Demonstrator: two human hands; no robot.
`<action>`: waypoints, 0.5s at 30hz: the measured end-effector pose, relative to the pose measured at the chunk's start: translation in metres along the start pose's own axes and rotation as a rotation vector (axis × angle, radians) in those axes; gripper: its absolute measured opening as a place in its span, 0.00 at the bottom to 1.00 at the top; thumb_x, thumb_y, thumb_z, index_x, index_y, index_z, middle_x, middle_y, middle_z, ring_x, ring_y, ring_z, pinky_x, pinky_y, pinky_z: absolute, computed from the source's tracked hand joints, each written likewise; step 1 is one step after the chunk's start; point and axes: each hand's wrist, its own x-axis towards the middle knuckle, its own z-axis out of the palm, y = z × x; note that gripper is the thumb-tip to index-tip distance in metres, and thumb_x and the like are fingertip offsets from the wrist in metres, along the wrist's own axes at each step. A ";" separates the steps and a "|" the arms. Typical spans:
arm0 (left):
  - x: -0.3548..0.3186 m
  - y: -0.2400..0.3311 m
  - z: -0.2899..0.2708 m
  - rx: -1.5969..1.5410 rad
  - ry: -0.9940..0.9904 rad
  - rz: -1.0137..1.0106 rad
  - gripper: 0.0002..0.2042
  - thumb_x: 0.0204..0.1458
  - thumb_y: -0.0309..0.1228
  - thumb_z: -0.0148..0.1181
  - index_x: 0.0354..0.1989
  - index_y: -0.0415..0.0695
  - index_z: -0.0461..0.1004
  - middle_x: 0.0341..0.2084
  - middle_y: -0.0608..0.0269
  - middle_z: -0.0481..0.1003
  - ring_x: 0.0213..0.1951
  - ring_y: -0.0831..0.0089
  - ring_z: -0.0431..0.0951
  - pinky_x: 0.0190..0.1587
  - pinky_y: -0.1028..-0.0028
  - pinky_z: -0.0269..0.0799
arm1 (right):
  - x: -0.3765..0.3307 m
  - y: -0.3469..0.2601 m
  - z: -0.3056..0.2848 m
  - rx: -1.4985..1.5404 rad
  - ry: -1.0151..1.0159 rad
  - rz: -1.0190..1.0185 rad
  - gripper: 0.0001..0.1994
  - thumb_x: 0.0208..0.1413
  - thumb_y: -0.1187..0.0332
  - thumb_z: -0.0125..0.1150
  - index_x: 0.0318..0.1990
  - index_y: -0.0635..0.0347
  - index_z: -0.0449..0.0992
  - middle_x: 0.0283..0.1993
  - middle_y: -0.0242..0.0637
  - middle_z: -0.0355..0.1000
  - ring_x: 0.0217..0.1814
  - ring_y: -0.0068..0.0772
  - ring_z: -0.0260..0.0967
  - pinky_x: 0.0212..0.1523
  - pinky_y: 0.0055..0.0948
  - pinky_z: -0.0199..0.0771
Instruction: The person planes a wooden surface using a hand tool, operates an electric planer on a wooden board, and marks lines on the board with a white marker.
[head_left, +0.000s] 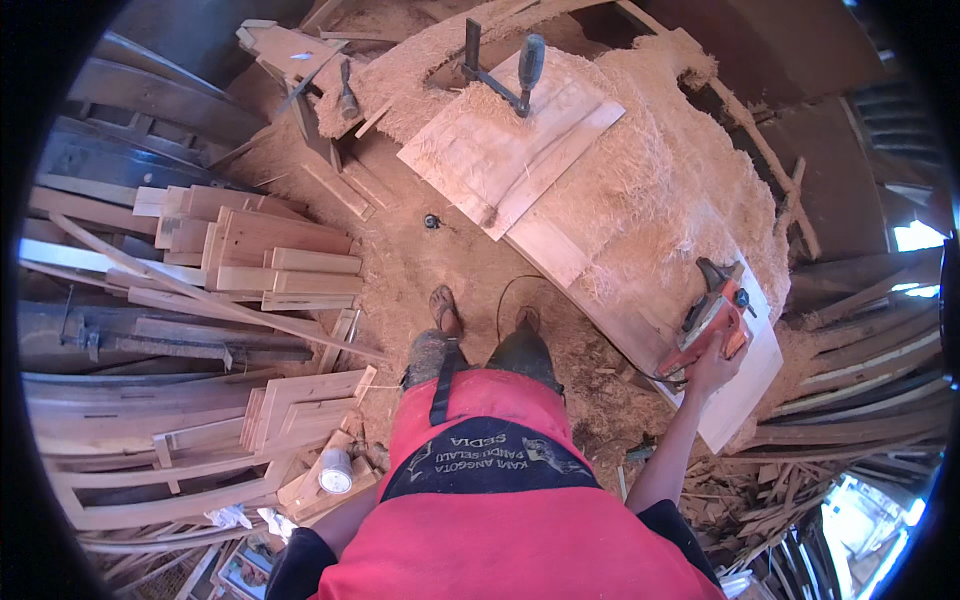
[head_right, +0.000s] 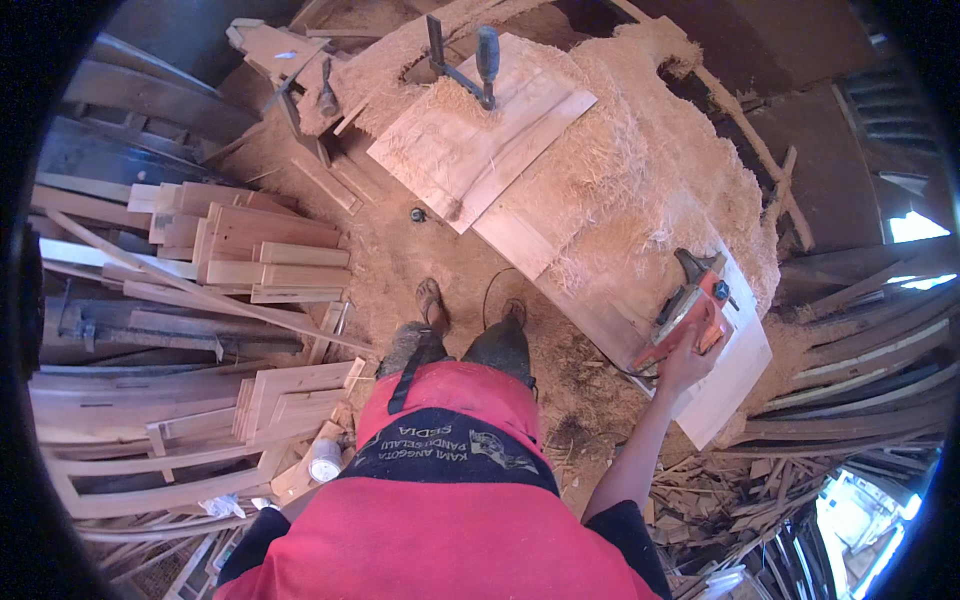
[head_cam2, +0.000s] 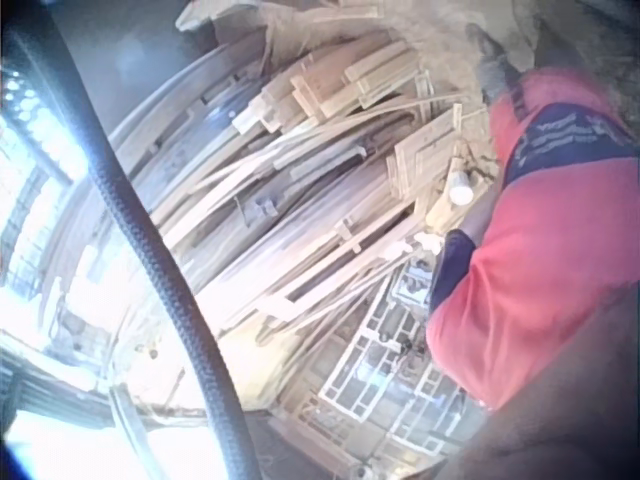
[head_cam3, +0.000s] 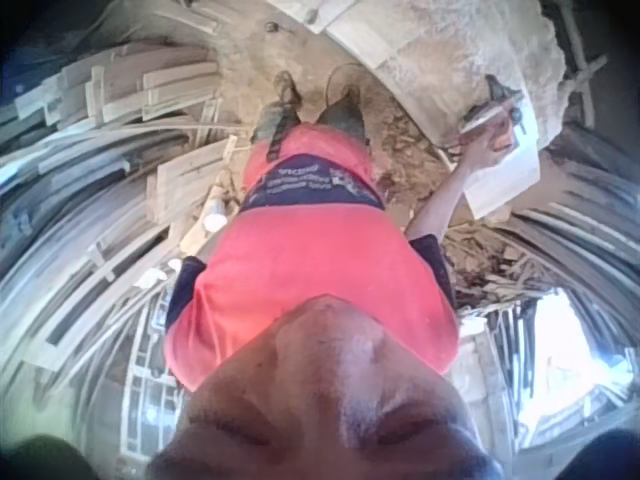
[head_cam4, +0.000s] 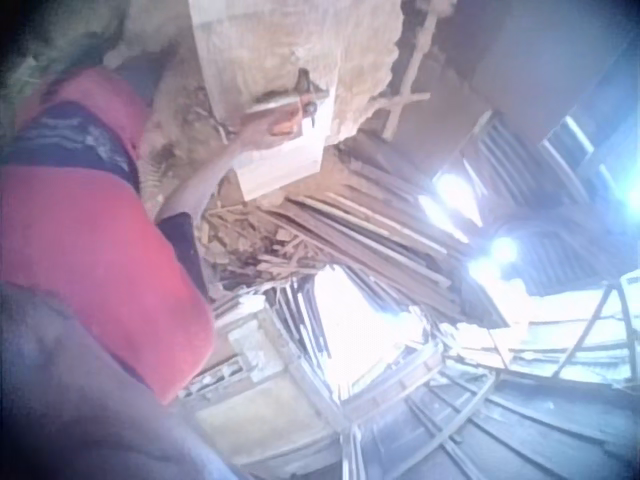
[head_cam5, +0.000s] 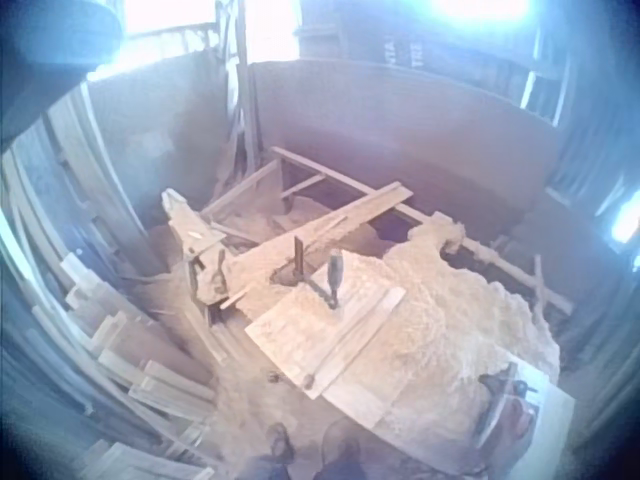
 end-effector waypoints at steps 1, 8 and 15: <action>0.006 -0.007 -0.004 -0.007 -0.002 0.009 0.19 0.55 0.42 0.58 0.50 0.43 0.78 0.51 0.42 0.77 0.54 0.49 0.78 0.53 0.54 0.74 | -0.002 -0.013 -0.002 0.113 -0.048 0.267 0.29 0.59 0.69 0.64 0.67 0.64 0.64 0.44 0.43 0.76 0.26 0.26 0.71 0.21 0.26 0.69; 0.018 -0.057 -0.017 0.066 -0.086 0.058 0.18 0.56 0.41 0.57 0.49 0.42 0.78 0.50 0.42 0.77 0.53 0.49 0.78 0.51 0.53 0.75 | -0.001 0.021 0.005 0.026 0.039 0.129 0.26 0.60 0.69 0.64 0.65 0.62 0.67 0.37 0.39 0.77 0.21 0.22 0.69 0.18 0.25 0.67; 0.097 -0.172 -0.141 0.239 0.115 0.171 0.16 0.59 0.40 0.56 0.45 0.40 0.78 0.43 0.45 0.79 0.46 0.52 0.80 0.46 0.54 0.76 | -0.006 -0.006 0.000 0.132 0.054 0.230 0.24 0.59 0.70 0.64 0.63 0.62 0.69 0.32 0.36 0.76 0.18 0.22 0.65 0.18 0.24 0.64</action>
